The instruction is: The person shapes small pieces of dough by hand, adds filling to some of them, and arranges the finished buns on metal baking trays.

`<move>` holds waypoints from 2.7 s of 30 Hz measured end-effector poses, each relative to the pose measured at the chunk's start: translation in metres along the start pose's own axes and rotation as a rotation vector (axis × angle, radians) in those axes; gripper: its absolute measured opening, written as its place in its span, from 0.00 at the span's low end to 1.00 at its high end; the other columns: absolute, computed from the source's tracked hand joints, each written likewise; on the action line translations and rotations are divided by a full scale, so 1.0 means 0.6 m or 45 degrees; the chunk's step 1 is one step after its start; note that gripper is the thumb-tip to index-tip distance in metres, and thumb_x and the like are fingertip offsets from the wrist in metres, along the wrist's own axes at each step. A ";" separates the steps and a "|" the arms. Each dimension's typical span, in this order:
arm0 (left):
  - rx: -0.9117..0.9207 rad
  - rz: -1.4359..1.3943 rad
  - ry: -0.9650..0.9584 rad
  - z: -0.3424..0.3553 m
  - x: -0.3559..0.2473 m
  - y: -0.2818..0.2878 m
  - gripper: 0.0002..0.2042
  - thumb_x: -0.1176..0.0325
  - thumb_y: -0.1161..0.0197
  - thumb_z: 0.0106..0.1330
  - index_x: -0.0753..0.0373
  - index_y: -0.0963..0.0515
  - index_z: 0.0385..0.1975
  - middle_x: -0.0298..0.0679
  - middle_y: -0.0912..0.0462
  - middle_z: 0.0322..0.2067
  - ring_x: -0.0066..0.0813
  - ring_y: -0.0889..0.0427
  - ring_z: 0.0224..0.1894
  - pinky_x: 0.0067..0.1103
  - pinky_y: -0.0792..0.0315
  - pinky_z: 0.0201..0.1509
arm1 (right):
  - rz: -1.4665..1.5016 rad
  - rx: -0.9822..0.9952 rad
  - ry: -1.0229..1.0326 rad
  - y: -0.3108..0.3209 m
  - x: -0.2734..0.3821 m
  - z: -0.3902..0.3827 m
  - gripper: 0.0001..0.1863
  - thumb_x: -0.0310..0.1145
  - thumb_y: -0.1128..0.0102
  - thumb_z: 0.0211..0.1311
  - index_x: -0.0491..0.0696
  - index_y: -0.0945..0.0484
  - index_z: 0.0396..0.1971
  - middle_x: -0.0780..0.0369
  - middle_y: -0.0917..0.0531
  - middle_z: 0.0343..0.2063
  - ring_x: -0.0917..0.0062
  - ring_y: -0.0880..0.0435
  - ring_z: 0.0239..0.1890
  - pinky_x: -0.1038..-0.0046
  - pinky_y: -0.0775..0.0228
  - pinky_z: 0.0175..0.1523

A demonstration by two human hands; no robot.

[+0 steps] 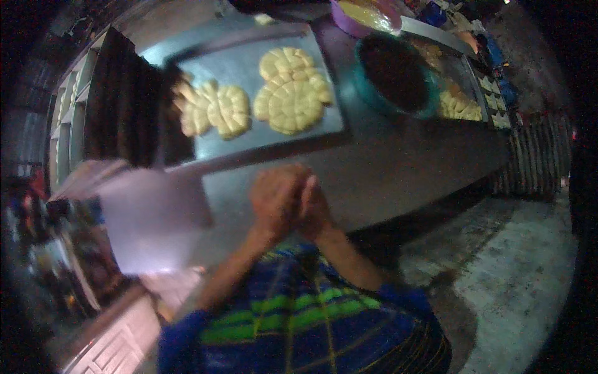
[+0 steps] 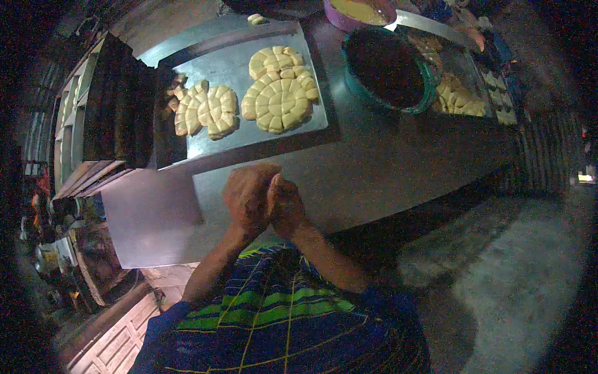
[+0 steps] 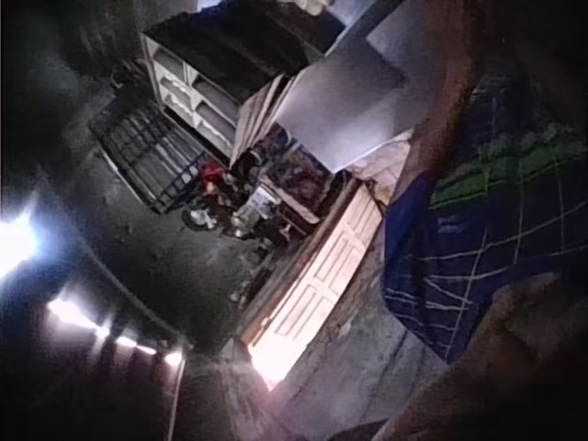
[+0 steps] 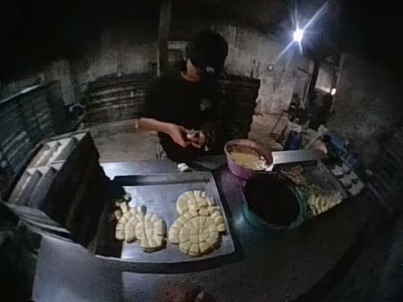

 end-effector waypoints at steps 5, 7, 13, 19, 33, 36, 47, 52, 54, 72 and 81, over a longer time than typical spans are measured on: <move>0.537 -0.661 0.110 -0.007 0.019 -0.082 0.14 0.60 0.37 0.62 0.63 0.22 0.41 0.46 0.18 0.38 0.41 0.19 0.41 0.30 0.28 0.46 | 0.207 0.179 0.291 0.045 0.029 -0.037 0.26 0.47 0.35 0.63 0.48 0.29 0.54 0.66 0.23 0.46 0.79 0.23 0.48 0.73 0.26 0.54; 0.521 -1.083 0.326 -0.014 0.015 -0.120 0.15 0.59 0.42 0.67 0.64 0.22 0.44 0.46 0.18 0.41 0.38 0.20 0.45 0.30 0.29 0.50 | -0.192 -0.191 0.161 0.103 0.029 -0.056 0.25 0.43 0.34 0.62 0.47 0.29 0.53 0.65 0.22 0.45 0.79 0.23 0.48 0.74 0.25 0.53; 0.539 -1.102 1.009 -0.075 0.045 -0.099 0.16 0.58 0.48 0.73 0.64 0.22 0.46 0.40 0.18 0.47 0.30 0.22 0.52 0.27 0.33 0.60 | -0.304 -0.304 0.326 0.258 0.298 0.014 0.26 0.26 0.34 0.55 0.43 0.25 0.56 0.61 0.17 0.47 0.74 0.18 0.48 0.70 0.24 0.53; 0.122 -0.852 1.269 -0.129 0.134 -0.016 0.10 0.62 0.42 0.70 0.63 0.21 0.39 0.37 0.18 0.39 0.27 0.21 0.44 0.24 0.29 0.53 | -1.767 -0.074 0.265 0.467 0.454 0.183 0.12 0.28 0.41 0.63 0.46 0.16 0.45 0.66 0.18 0.27 0.85 0.22 0.31 0.79 0.28 0.39; -0.064 -0.802 1.503 -0.223 0.142 0.025 0.11 0.61 0.41 0.69 0.62 0.22 0.40 0.38 0.19 0.39 0.29 0.19 0.45 0.25 0.28 0.52 | -1.656 0.330 -0.332 0.501 0.439 0.238 0.15 0.24 0.35 0.55 0.46 0.15 0.44 0.66 0.14 0.34 0.82 0.19 0.35 0.75 0.26 0.39; -0.001 -0.867 1.512 -0.215 0.133 0.012 0.12 0.60 0.41 0.69 0.61 0.22 0.42 0.39 0.18 0.41 0.30 0.19 0.46 0.26 0.28 0.53 | -1.096 0.226 -0.274 0.434 0.444 0.202 0.18 0.26 0.36 0.58 0.46 0.20 0.50 0.67 0.16 0.39 0.83 0.19 0.39 0.76 0.25 0.43; 0.121 -1.988 1.536 -0.059 0.031 -0.063 0.19 0.53 0.45 0.71 0.60 0.28 0.53 0.36 0.24 0.52 0.30 0.25 0.52 0.30 0.32 0.60 | 0.164 0.204 0.125 0.061 0.176 0.046 0.37 0.19 0.39 0.58 0.51 0.43 0.67 0.62 0.24 0.55 0.73 0.24 0.56 0.70 0.30 0.60; 0.035 -1.938 1.509 -0.101 0.055 -0.037 0.18 0.54 0.46 0.72 0.59 0.29 0.53 0.34 0.23 0.50 0.28 0.24 0.52 0.28 0.28 0.55 | 0.281 0.248 0.020 0.023 0.123 0.032 0.37 0.20 0.40 0.59 0.53 0.44 0.68 0.64 0.25 0.55 0.73 0.26 0.57 0.69 0.32 0.62; -0.014 -1.997 1.566 -0.109 0.062 -0.022 0.18 0.55 0.47 0.72 0.59 0.30 0.53 0.35 0.23 0.49 0.28 0.23 0.50 0.26 0.26 0.51 | 0.303 0.195 -0.019 0.012 0.109 0.029 0.38 0.19 0.40 0.60 0.54 0.44 0.68 0.64 0.25 0.54 0.74 0.25 0.57 0.69 0.31 0.61; 0.343 -1.160 1.053 -0.067 0.102 0.110 0.09 0.70 0.35 0.64 0.63 0.23 0.41 0.34 0.20 0.38 0.19 0.23 0.41 0.18 0.30 0.46 | -1.607 0.144 0.775 -0.105 0.173 -0.014 0.19 0.26 0.30 0.48 0.49 0.18 0.43 0.59 0.19 0.44 0.66 0.17 0.45 0.67 0.21 0.47; 0.338 -1.418 1.456 -0.090 0.132 0.087 0.14 0.58 0.43 0.72 0.63 0.22 0.43 0.34 0.19 0.38 0.21 0.21 0.39 0.18 0.28 0.42 | -1.662 0.385 0.979 -0.091 0.167 -0.012 0.16 0.25 0.32 0.48 0.49 0.19 0.41 0.60 0.17 0.39 0.65 0.17 0.42 0.66 0.22 0.46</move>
Point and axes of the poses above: each hand's wrist, its own z-axis towards the middle knuckle, its own y-axis out of the back of the hand, x = y × z, the point moved 4 cm from there along z, towards the middle knuckle
